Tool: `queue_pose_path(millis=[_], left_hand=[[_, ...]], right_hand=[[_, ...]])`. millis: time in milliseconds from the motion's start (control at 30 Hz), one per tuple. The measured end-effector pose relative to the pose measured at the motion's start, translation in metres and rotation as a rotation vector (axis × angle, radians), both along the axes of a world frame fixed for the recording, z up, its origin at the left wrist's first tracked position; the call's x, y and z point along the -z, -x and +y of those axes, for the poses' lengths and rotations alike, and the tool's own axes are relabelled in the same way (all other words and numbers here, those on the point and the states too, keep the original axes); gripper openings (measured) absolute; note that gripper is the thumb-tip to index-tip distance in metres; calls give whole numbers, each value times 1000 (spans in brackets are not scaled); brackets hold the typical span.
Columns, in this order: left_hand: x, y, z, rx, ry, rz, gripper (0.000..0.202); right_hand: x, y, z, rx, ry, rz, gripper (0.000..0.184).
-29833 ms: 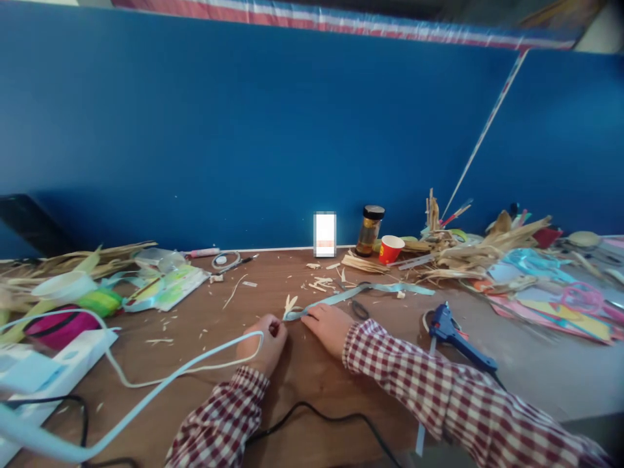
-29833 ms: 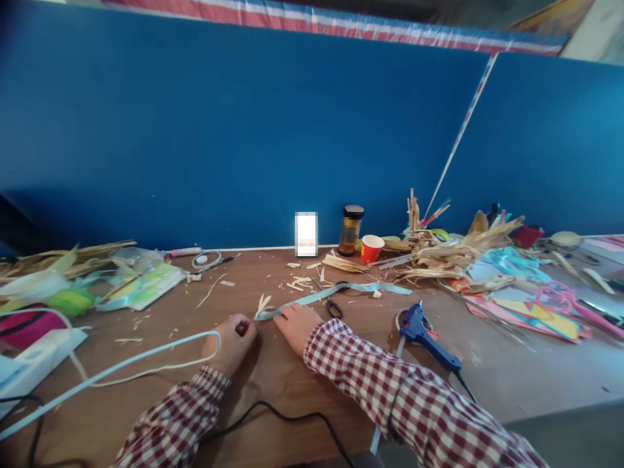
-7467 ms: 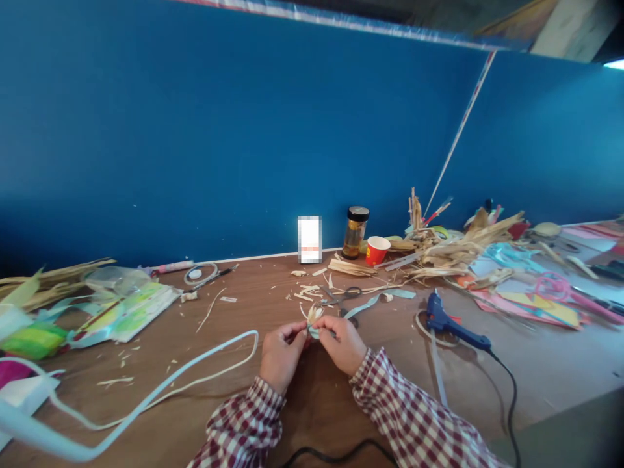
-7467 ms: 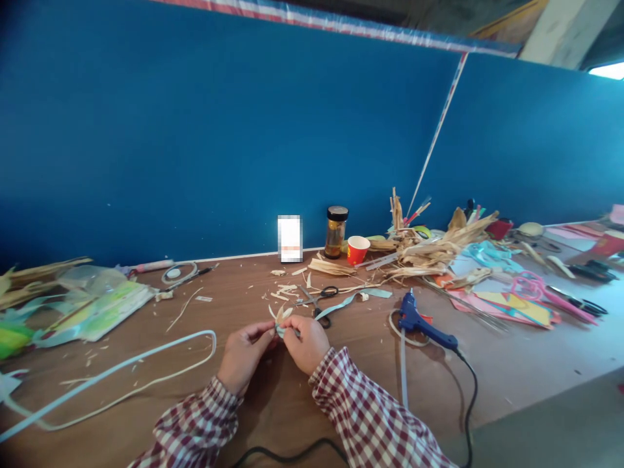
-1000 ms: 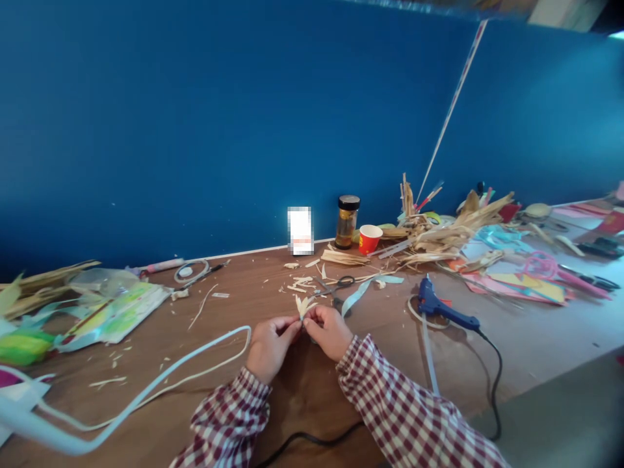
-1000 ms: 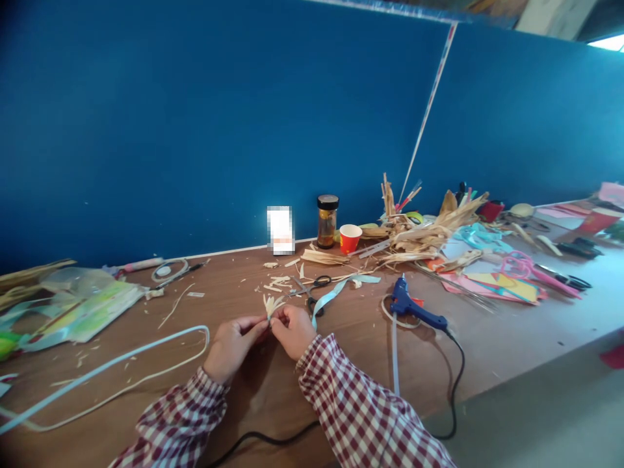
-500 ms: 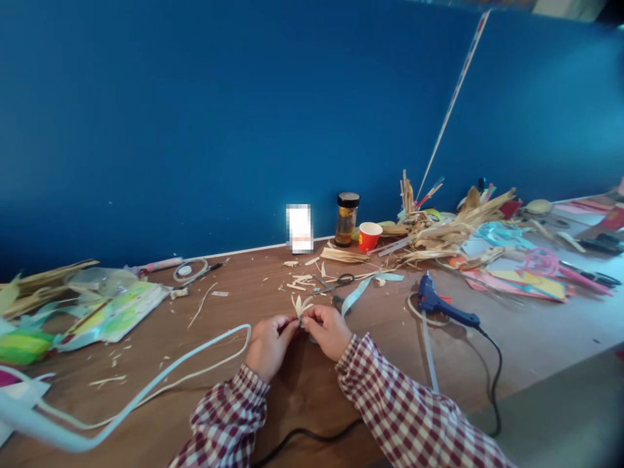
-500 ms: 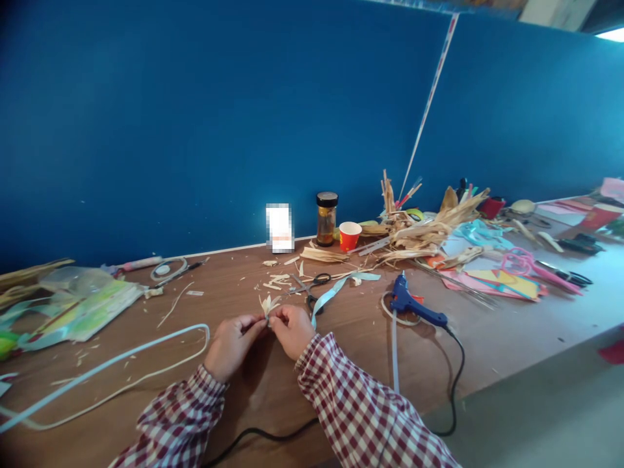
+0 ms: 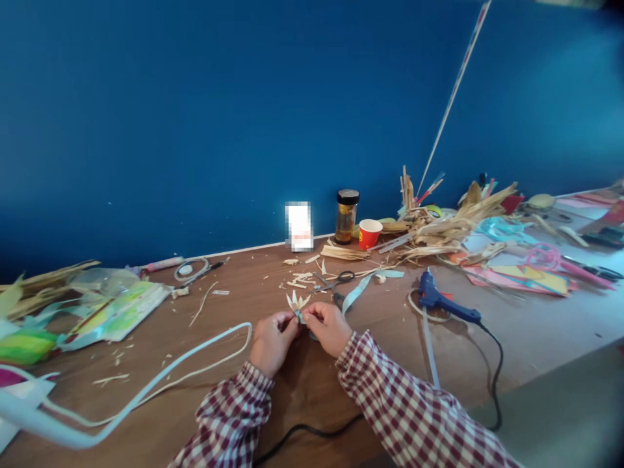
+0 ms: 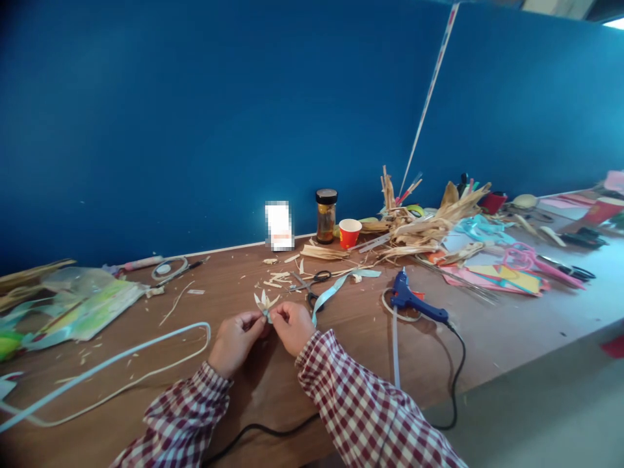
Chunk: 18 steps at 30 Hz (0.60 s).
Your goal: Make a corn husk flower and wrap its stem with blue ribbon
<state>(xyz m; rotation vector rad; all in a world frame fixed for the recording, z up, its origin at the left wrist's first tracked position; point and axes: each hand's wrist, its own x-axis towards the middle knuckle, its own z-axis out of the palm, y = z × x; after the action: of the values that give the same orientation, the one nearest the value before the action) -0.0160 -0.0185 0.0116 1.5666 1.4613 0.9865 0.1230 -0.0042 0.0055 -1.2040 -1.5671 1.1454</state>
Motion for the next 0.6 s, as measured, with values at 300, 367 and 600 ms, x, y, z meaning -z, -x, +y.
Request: queue_pose_path(millis=[300,367,600], left_hand=[[6,5,3,4,74,-49,30],[7,7,5,21,74,-54,28],[3,4,5,-28,189,-271,18]], right_hand=[[5,2,-2,13,-72,-77,14],[5,1,-2,6,-68,-70,15],[2,0,-3,1,-116,-92,14]])
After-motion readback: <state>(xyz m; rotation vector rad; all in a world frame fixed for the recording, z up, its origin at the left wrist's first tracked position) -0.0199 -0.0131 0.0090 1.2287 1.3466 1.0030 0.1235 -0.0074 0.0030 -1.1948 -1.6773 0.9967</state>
